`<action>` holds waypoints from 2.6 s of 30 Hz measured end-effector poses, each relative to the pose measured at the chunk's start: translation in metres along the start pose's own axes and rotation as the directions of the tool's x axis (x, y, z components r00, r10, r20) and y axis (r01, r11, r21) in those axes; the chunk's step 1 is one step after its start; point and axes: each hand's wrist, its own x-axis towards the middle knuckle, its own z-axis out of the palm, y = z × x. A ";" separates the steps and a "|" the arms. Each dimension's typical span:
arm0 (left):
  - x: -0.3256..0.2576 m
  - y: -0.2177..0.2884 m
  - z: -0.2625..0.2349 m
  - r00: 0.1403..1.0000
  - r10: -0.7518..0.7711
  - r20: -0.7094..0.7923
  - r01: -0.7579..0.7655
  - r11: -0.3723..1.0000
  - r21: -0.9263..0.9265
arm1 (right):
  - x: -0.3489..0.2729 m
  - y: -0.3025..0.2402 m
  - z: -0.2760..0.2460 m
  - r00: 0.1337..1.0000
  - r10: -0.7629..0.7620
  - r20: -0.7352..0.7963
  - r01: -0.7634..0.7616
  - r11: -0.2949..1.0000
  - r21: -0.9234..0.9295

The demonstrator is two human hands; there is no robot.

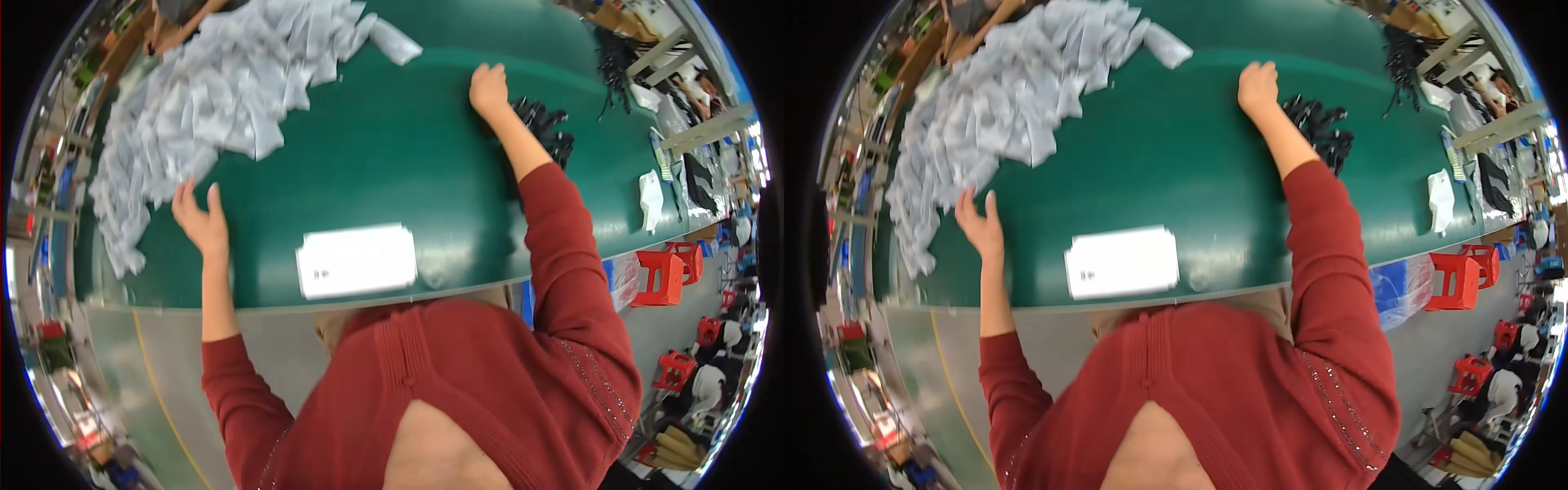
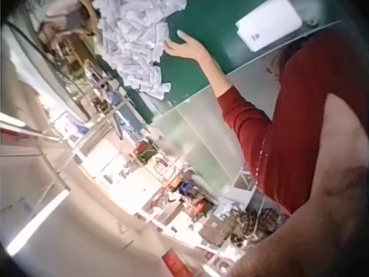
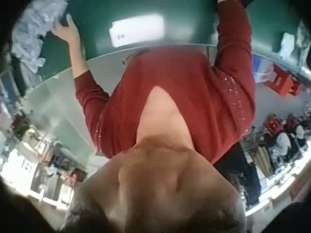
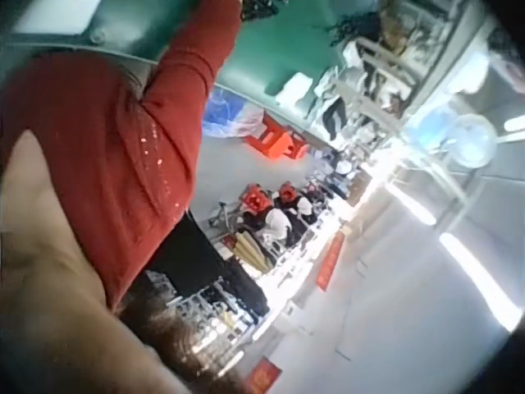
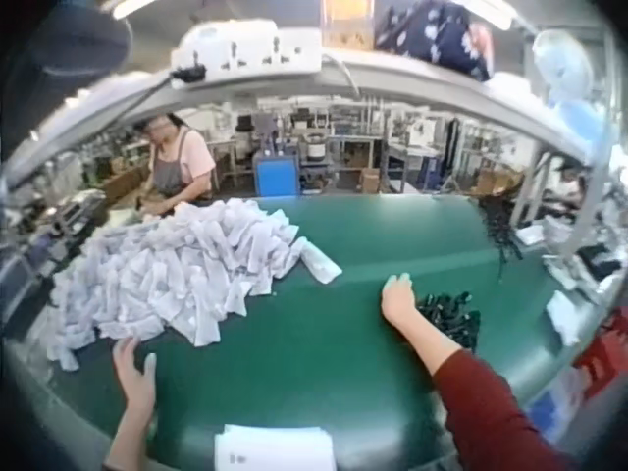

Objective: The person repeatedly picks up coiled black cables and places them into small white paper packets on a green workbench. They handle the items one at a time, folding the packets closed after insertion. The workspace contains large piles of empty packets and loose cables, with a coworker visible in the background.

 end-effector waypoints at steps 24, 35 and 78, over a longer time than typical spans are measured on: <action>-0.127 0.217 -0.021 0.716 0.155 0.681 0.339 0.775 -0.533 | -0.240 -0.059 -0.205 0.917 -0.375 0.134 0.009 0.356 0.935; -0.126 0.215 -0.024 0.731 0.153 0.665 0.419 0.668 -0.615 | -0.252 -0.057 -0.200 0.826 -0.542 0.156 0.029 0.317 0.948; -0.013 0.256 0.006 0.595 0.214 0.775 0.791 0.019 -0.612 | -0.196 -0.077 -0.219 0.959 -0.263 -0.103 0.140 0.126 0.982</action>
